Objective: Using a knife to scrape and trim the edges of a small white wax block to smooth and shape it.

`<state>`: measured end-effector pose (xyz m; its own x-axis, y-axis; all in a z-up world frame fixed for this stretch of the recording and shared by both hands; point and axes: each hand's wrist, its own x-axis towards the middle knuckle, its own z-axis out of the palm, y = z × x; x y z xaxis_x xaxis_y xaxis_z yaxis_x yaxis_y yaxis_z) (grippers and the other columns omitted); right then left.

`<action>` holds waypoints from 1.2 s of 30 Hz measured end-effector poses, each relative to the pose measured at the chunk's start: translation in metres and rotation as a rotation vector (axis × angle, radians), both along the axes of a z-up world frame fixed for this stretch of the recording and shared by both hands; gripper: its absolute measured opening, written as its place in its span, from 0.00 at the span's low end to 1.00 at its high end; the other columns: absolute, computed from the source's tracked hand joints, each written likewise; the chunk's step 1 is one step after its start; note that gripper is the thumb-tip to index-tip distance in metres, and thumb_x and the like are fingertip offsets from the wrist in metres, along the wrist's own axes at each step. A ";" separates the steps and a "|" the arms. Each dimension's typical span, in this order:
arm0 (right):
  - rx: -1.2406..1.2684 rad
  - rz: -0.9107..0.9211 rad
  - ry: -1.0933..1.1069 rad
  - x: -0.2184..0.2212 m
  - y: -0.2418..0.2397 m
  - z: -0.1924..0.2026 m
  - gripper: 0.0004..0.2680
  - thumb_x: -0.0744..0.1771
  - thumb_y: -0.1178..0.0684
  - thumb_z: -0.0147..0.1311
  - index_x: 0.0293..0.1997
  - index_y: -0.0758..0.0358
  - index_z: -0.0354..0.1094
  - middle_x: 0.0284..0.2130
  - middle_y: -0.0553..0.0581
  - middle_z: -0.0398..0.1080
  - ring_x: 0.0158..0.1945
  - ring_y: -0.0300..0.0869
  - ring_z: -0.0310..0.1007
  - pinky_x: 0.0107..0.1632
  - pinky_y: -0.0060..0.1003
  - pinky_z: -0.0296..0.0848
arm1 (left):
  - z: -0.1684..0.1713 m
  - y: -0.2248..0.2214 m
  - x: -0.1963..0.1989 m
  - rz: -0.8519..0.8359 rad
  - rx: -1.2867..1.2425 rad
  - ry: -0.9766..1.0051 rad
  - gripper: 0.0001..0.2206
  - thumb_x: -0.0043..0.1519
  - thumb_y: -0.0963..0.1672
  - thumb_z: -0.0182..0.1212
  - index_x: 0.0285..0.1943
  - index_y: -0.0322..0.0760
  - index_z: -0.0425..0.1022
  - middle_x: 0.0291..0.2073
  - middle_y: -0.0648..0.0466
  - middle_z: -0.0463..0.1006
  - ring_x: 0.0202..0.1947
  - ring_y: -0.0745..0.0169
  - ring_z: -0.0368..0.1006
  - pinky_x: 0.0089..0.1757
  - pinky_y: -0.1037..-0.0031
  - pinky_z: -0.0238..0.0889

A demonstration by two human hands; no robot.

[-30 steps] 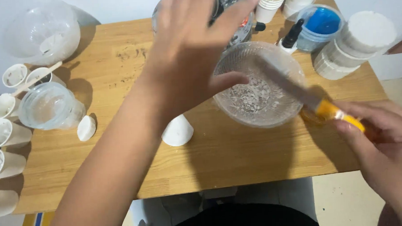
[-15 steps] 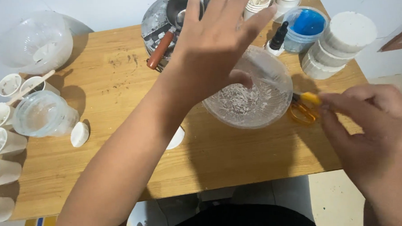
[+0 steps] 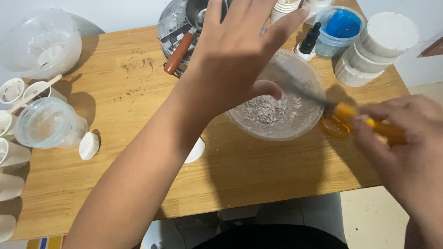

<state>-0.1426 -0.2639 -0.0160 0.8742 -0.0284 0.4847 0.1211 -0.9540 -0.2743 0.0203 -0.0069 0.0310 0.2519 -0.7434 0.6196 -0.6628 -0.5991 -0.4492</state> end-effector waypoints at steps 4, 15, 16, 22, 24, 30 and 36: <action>0.155 0.079 0.085 -0.001 0.016 0.020 0.06 0.66 0.64 0.65 0.46 0.72 0.78 0.43 0.66 0.75 0.42 0.48 0.72 0.38 0.39 0.72 | 0.001 0.001 -0.001 0.013 0.022 0.002 0.60 0.41 0.73 0.85 0.72 0.46 0.58 0.69 0.43 0.66 0.67 0.45 0.70 0.61 0.44 0.62; 0.459 -0.033 0.035 -0.003 -0.017 -0.019 0.06 0.74 0.65 0.56 0.58 0.71 0.71 0.54 0.63 0.66 0.51 0.42 0.65 0.55 0.32 0.65 | 0.002 0.036 -0.003 -0.105 -0.131 0.399 0.51 0.43 0.61 0.93 0.72 0.40 0.70 0.71 0.37 0.59 0.72 0.36 0.55 0.64 0.31 0.51; 0.458 -0.025 0.038 -0.006 -0.018 -0.024 0.06 0.74 0.65 0.56 0.58 0.71 0.71 0.54 0.63 0.66 0.51 0.42 0.65 0.55 0.32 0.65 | -0.007 0.055 -0.005 -0.098 -0.132 0.400 0.51 0.43 0.61 0.93 0.72 0.40 0.70 0.71 0.37 0.59 0.72 0.36 0.55 0.64 0.31 0.51; 0.360 0.156 0.095 -0.020 0.007 -0.038 0.03 0.70 0.59 0.55 0.45 0.65 0.72 0.46 0.58 0.70 0.49 0.45 0.69 0.57 0.36 0.65 | -0.055 0.142 -0.044 -0.221 -0.300 0.764 0.22 0.63 0.49 0.62 0.61 0.31 0.71 0.52 0.45 0.75 0.51 0.51 0.73 0.51 0.60 0.72; 0.468 0.118 0.331 -0.025 0.036 -0.029 0.07 0.62 0.54 0.62 0.41 0.58 0.77 0.35 0.51 0.78 0.39 0.35 0.76 0.48 0.29 0.70 | -0.077 0.158 -0.054 -0.197 -0.296 0.842 0.21 0.57 0.53 0.71 0.49 0.38 0.72 0.48 0.49 0.76 0.49 0.51 0.75 0.48 0.61 0.68; 0.331 0.172 0.681 0.009 0.067 -0.079 0.13 0.66 0.43 0.49 0.55 0.44 0.68 0.45 0.42 0.78 0.41 0.35 0.83 0.46 0.37 0.74 | -0.085 0.155 -0.050 0.068 -0.185 1.080 0.39 0.39 0.59 0.79 0.58 0.46 0.70 0.52 0.56 0.76 0.53 0.51 0.69 0.52 0.57 0.56; 0.216 0.509 0.433 0.038 0.079 -0.082 0.14 0.68 0.49 0.46 0.58 0.57 0.68 0.54 0.54 0.73 0.56 0.45 0.74 0.56 0.40 0.70 | -0.087 0.166 -0.054 -0.076 -0.279 1.171 0.29 0.45 0.43 0.62 0.61 0.40 0.68 0.55 0.53 0.77 0.59 0.53 0.69 0.59 0.58 0.48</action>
